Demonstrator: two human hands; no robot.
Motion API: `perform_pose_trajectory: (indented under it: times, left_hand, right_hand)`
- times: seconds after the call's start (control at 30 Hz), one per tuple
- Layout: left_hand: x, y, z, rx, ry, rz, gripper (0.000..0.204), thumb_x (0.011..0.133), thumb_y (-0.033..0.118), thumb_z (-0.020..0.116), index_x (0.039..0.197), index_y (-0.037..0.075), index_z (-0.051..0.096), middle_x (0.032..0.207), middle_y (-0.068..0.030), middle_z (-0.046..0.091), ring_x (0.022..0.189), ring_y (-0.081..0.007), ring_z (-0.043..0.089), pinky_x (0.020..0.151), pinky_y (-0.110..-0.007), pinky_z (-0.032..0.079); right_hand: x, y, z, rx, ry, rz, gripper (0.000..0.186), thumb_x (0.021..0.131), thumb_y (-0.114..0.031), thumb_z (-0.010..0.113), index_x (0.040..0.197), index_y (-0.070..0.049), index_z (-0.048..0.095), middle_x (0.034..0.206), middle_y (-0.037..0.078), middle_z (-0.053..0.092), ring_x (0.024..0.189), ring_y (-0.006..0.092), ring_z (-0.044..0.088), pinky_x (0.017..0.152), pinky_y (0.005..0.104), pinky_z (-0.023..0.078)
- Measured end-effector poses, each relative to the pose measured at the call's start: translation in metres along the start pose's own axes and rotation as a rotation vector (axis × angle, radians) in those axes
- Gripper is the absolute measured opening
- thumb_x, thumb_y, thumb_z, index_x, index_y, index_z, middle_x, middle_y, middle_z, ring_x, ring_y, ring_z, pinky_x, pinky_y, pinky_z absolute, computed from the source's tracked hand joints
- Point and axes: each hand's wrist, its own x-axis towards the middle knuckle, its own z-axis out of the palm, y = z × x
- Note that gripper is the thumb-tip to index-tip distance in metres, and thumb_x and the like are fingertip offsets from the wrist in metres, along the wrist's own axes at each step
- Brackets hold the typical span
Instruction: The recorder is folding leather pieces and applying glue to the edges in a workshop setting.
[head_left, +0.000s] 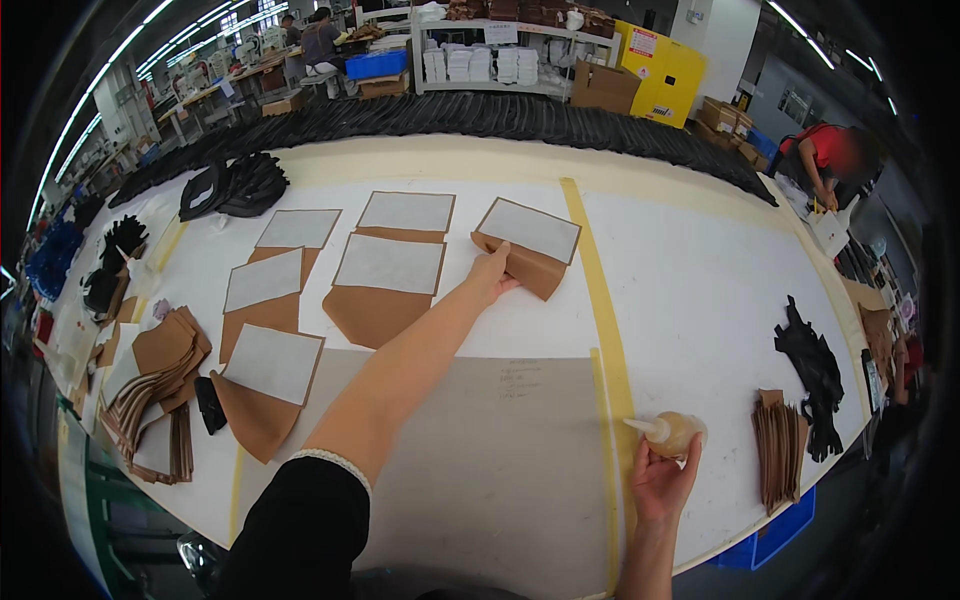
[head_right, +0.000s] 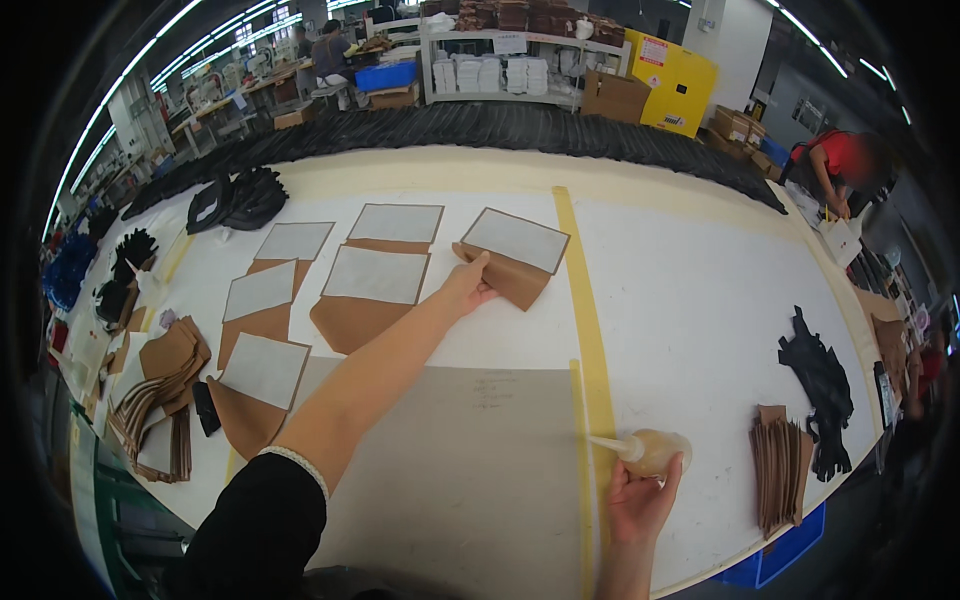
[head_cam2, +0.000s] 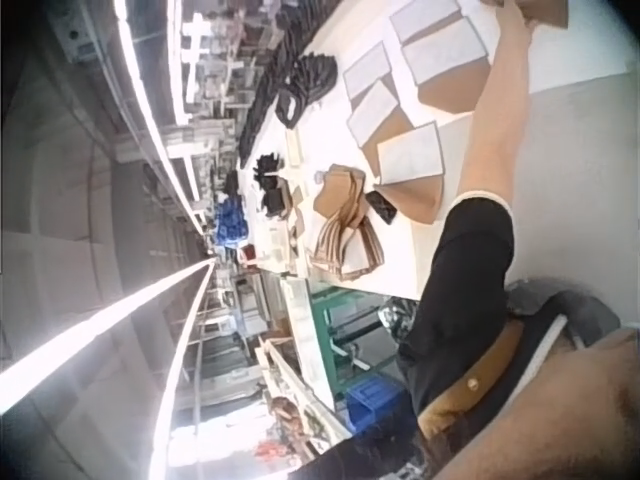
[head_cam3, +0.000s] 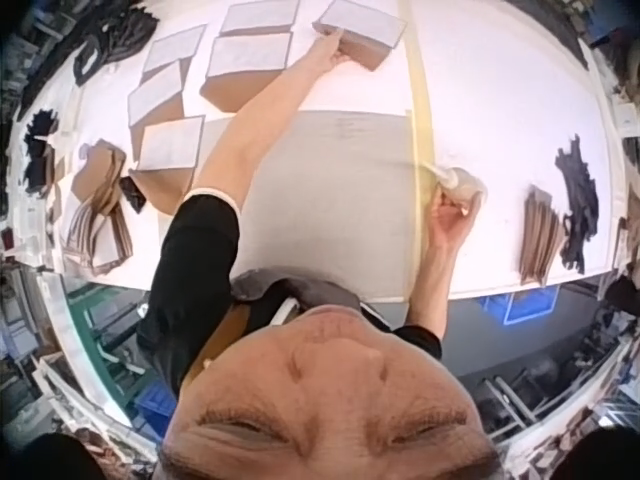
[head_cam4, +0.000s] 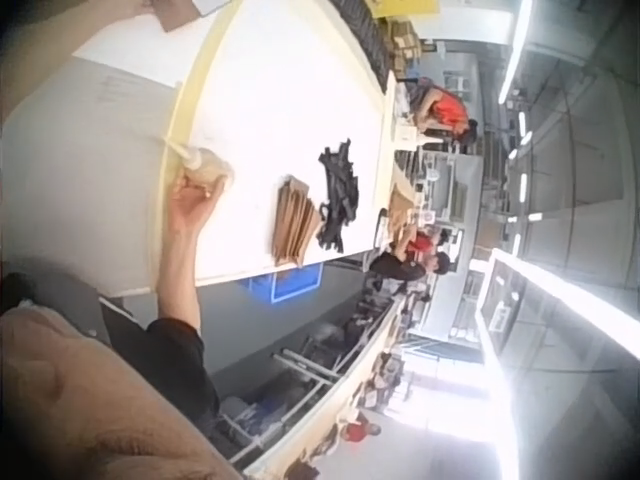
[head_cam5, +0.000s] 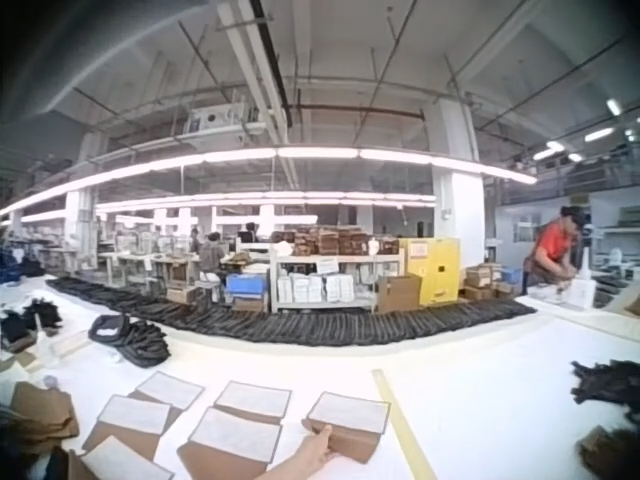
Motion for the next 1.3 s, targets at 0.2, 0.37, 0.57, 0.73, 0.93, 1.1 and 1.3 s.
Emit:
perform_pose_trajectory:
  times: [0.2, 0.37, 0.57, 0.73, 0.93, 1.1, 1.3]
  left_hand:
    - [-0.079, 0.004, 0.028, 1.147, -0.159, 0.224, 0.038, 0.095, 0.034, 0.057, 0.111, 0.0, 0.059, 0.125, -0.012, 0.056, 0.115, -0.0302, 0.056, 0.095, -0.043, 0.049]
    - [-0.049, -0.018, -0.017, 1.666, -0.173, 1.051, 0.058, 0.096, 0.046, 0.048, 0.131, -0.001, 0.049, 0.142, -0.0146, 0.044, 0.137, -0.0331, 0.034, 0.113, -0.044, 0.026]
    - [-0.017, -0.028, 0.026, 1.799, -0.126, 0.659, 0.081, 0.096, 0.061, 0.026, 0.15, 0.001, 0.022, 0.158, -0.0146, 0.018, 0.147, -0.0306, 0.008, 0.119, -0.043, 0.005]
    - [-0.038, -0.02, 0.017, 1.718, -0.081, 0.595, 0.082, 0.096, 0.057, 0.034, 0.147, -0.005, 0.022, 0.156, -0.0205, 0.019, 0.146, -0.0341, 0.009, 0.119, -0.046, 0.004]
    - [-0.141, 0.026, -0.062, 1.867, -0.185, 0.601, 0.067, 0.092, 0.045, 0.052, 0.139, -0.002, 0.04, 0.151, -0.0201, 0.029, 0.145, -0.0355, 0.014, 0.119, -0.048, 0.006]
    - [-0.264, 0.114, -0.201, 1.945, 0.429, 0.67, 0.044, 0.091, 0.035, 0.057, 0.123, 0.006, 0.056, 0.137, -0.0144, 0.05, 0.139, -0.0356, 0.031, 0.116, -0.053, 0.014]
    - [-0.421, 0.19, -0.37, 2.113, 1.326, 0.332, 0.045, 0.082, 0.03, 0.065, 0.12, 0.007, 0.06, 0.134, -0.0133, 0.054, 0.137, -0.0359, 0.033, 0.113, -0.06, 0.016]
  right_hand:
    - [-0.005, -0.001, 0.005, 0.012, 0.015, -0.051, 0.051, 0.091, -0.041, 0.062, 0.123, -0.003, 0.051, 0.121, 0.009, 0.059, 0.112, 0.0198, 0.058, 0.092, 0.0334, 0.055]
    - [0.005, 0.004, 0.007, 0.042, 0.023, 0.026, 0.047, 0.089, -0.038, 0.067, 0.12, -0.005, 0.055, 0.117, 0.005, 0.062, 0.108, 0.0195, 0.061, 0.094, 0.0329, 0.053]
    - [0.004, -0.011, -0.016, 0.14, -0.176, 0.143, 0.04, 0.088, -0.031, 0.07, 0.117, -0.005, 0.059, 0.117, 0.007, 0.064, 0.11, 0.0214, 0.059, 0.1, 0.0329, 0.05]
    - [0.005, -0.01, -0.007, 0.17, -0.101, 0.16, 0.046, 0.075, -0.016, 0.079, 0.113, 0.0, 0.059, 0.105, 0.014, 0.067, 0.1, 0.0283, 0.064, 0.089, 0.0444, 0.056]
    - [0.006, -0.006, -0.005, 0.095, -0.115, 0.089, 0.045, 0.077, -0.018, 0.079, 0.113, 0.0, 0.059, 0.104, 0.014, 0.068, 0.098, 0.0272, 0.065, 0.087, 0.0429, 0.057]
    - [0.012, -0.006, -0.016, -0.008, -0.173, 0.022, 0.046, 0.078, -0.019, 0.078, 0.113, 0.002, 0.059, 0.105, 0.013, 0.068, 0.099, 0.0267, 0.065, 0.087, 0.0422, 0.057]
    - [0.011, 0.001, -0.015, -0.066, -0.155, -0.094, 0.046, 0.079, -0.022, 0.077, 0.113, 0.003, 0.059, 0.107, 0.014, 0.067, 0.099, 0.0272, 0.065, 0.087, 0.0423, 0.056]
